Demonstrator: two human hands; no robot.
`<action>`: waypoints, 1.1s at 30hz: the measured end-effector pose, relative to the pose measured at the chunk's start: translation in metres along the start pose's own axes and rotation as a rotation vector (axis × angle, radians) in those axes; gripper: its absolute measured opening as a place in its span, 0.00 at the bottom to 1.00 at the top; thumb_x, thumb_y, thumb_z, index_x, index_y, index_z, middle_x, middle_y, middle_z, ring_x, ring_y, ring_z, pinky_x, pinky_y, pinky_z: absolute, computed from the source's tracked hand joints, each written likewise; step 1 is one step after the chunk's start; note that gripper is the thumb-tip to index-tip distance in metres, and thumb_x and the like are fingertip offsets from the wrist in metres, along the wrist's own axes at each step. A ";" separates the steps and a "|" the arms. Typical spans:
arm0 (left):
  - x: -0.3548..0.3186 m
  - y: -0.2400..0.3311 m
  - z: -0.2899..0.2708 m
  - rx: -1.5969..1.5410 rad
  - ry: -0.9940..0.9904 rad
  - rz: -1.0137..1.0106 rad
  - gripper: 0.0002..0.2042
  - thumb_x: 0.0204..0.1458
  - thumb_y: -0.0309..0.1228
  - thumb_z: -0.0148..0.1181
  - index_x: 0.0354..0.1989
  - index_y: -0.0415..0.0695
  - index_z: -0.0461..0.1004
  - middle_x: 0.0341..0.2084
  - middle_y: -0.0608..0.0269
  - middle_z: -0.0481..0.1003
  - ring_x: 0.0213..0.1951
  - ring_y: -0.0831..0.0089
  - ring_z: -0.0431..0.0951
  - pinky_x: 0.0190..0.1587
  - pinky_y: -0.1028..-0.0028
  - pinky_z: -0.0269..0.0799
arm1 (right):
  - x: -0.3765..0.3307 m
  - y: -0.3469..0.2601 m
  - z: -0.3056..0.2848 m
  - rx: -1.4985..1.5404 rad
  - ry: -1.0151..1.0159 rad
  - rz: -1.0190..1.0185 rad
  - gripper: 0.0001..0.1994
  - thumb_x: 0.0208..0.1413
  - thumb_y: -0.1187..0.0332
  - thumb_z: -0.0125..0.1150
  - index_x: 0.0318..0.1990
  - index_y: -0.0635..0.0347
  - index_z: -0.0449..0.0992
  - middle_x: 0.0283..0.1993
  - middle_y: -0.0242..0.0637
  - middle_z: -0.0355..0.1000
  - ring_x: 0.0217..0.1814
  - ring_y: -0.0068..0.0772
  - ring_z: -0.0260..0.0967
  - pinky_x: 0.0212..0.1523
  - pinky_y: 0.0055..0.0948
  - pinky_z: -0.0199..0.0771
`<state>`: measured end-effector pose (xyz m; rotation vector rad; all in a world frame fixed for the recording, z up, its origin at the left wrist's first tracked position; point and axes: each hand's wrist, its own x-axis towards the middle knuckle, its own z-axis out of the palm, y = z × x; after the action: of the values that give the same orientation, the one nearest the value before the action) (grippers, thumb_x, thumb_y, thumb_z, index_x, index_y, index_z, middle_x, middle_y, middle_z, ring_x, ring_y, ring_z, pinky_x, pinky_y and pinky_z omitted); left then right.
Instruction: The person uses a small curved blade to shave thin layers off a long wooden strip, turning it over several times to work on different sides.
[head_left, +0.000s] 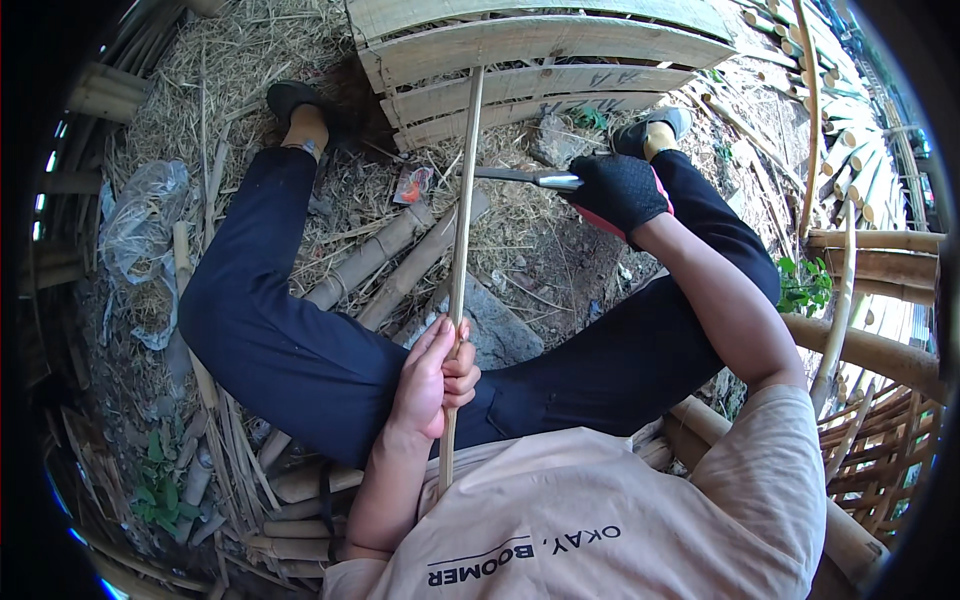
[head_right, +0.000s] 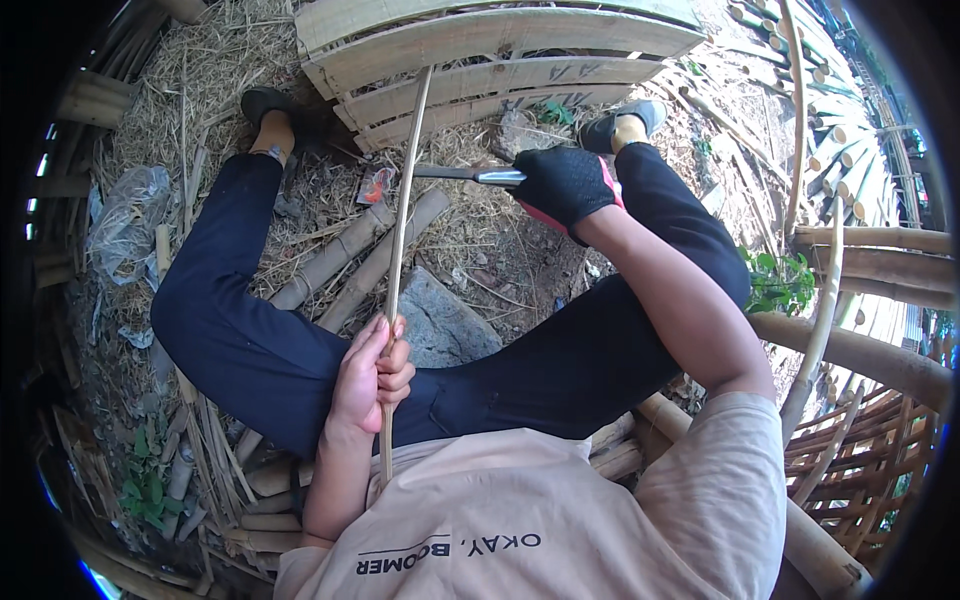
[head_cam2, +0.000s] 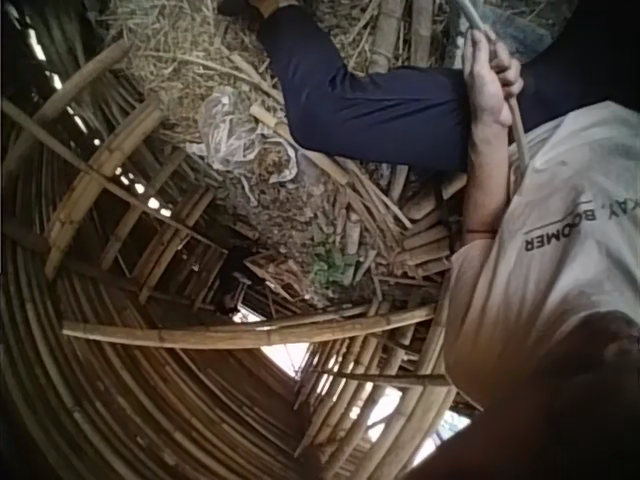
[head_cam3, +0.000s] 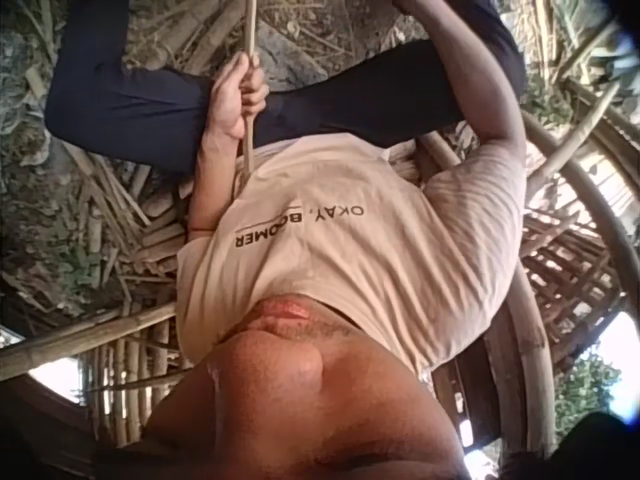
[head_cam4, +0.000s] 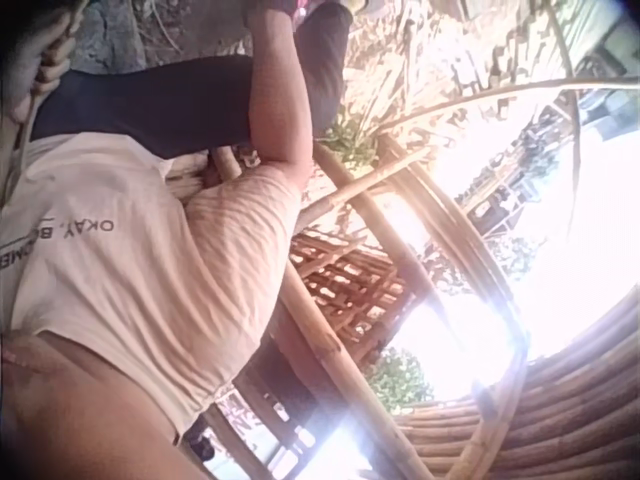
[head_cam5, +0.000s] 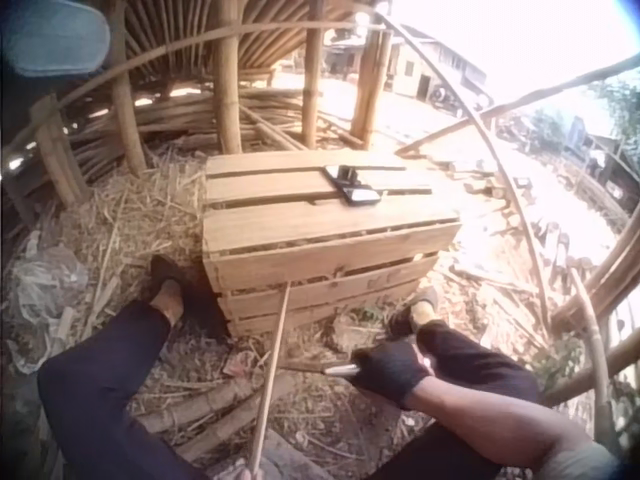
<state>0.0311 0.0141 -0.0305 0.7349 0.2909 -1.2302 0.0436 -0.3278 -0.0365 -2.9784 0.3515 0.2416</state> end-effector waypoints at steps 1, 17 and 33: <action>-0.001 0.001 0.000 -0.008 -0.004 0.003 0.11 0.74 0.41 0.38 0.42 0.50 0.63 0.16 0.78 0.49 0.13 0.89 0.44 0.13 0.84 0.39 | -0.005 -0.009 0.000 0.016 -0.009 0.002 0.12 0.54 0.54 0.62 0.36 0.48 0.83 0.33 0.45 0.80 0.37 0.52 0.80 0.41 0.47 0.79; 0.001 0.004 -0.004 -0.055 -0.006 -0.015 0.11 0.73 0.41 0.38 0.42 0.51 0.63 0.15 0.78 0.49 0.14 0.88 0.46 0.13 0.84 0.39 | -0.021 -0.033 -0.013 0.215 0.021 -0.319 0.13 0.51 0.54 0.69 0.38 0.50 0.82 0.30 0.46 0.78 0.33 0.52 0.78 0.36 0.45 0.78; 0.002 -0.001 -0.002 0.012 0.054 -0.008 0.11 0.74 0.41 0.38 0.42 0.51 0.64 0.15 0.79 0.49 0.13 0.89 0.44 0.12 0.83 0.38 | 0.002 -0.027 0.008 0.127 -0.039 -0.081 0.09 0.51 0.62 0.62 0.37 0.51 0.82 0.29 0.46 0.78 0.34 0.52 0.79 0.37 0.48 0.79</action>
<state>0.0315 0.0135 -0.0337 0.7786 0.3312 -1.2218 0.0506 -0.3004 -0.0419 -2.8509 0.2318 0.2578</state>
